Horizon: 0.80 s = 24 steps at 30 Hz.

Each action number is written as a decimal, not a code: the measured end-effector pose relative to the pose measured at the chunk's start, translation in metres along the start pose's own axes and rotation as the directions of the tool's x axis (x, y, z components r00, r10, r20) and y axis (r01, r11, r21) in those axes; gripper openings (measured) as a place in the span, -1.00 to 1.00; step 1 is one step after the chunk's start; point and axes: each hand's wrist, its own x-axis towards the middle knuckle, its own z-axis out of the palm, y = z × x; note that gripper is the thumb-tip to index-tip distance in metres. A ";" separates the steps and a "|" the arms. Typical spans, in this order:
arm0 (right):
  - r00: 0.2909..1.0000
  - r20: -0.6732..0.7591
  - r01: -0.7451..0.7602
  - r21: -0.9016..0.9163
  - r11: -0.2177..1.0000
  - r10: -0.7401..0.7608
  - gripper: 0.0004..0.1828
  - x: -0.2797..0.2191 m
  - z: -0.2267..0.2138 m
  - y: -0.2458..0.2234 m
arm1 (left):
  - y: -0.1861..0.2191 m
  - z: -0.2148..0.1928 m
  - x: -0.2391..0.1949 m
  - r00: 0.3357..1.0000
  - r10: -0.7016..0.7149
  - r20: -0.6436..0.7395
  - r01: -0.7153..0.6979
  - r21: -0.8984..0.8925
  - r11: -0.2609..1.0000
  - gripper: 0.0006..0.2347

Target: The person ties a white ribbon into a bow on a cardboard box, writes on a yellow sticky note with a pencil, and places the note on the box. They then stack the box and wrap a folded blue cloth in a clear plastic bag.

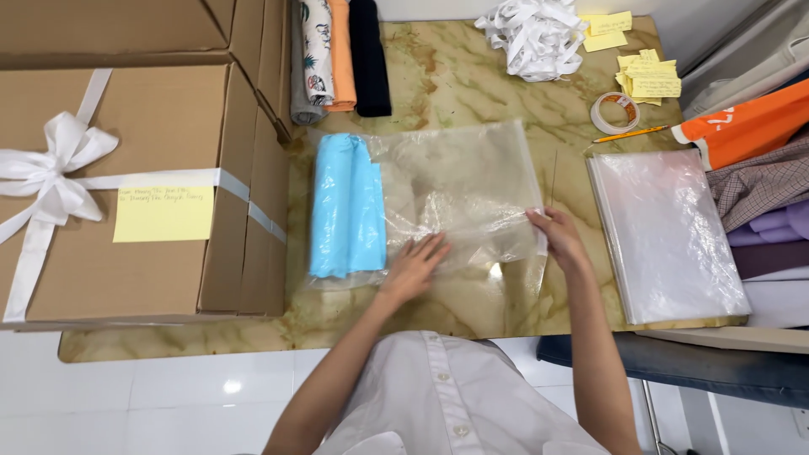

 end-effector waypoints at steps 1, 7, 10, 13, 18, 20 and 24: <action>1.000 0.007 -0.003 -0.004 1.000 0.003 -0.58 0.007 -0.006 0.011 | -0.011 0.014 -0.007 1.000 -0.008 0.000 0.008 -0.002 1.000 -0.24; 0.980 -0.027 0.142 -0.608 0.781 -0.200 -0.45 0.020 -0.024 0.042 | -0.018 0.030 -0.024 0.991 -0.003 -0.132 0.016 0.101 0.995 -0.39; 0.994 -0.038 0.037 -0.742 0.669 -0.098 -0.32 -0.023 -0.002 0.004 | -0.001 0.010 -0.027 0.996 -0.092 0.019 0.092 0.002 0.996 -0.39; 0.987 0.014 -0.099 -0.729 0.678 0.160 -0.10 -0.073 0.025 -0.031 | -0.003 0.012 -0.026 0.990 -0.122 0.077 0.120 0.024 0.992 -0.41; 0.972 0.044 0.163 -0.829 0.534 -0.229 -0.22 -0.051 0.008 0.016 | -0.015 0.030 -0.027 0.997 -0.045 -0.067 0.042 -0.044 0.998 -0.45; 0.947 0.046 0.211 -0.835 0.507 -0.318 -0.26 -0.039 0.007 0.007 | -0.013 0.016 -0.026 0.992 -0.104 -0.071 0.086 -0.225 0.971 -0.51; 0.750 0.185 0.484 -0.808 0.336 -0.635 -0.56 0.021 0.034 -0.016 | -0.022 0.004 -0.026 0.864 -0.472 -0.175 0.158 -0.796 0.584 -0.67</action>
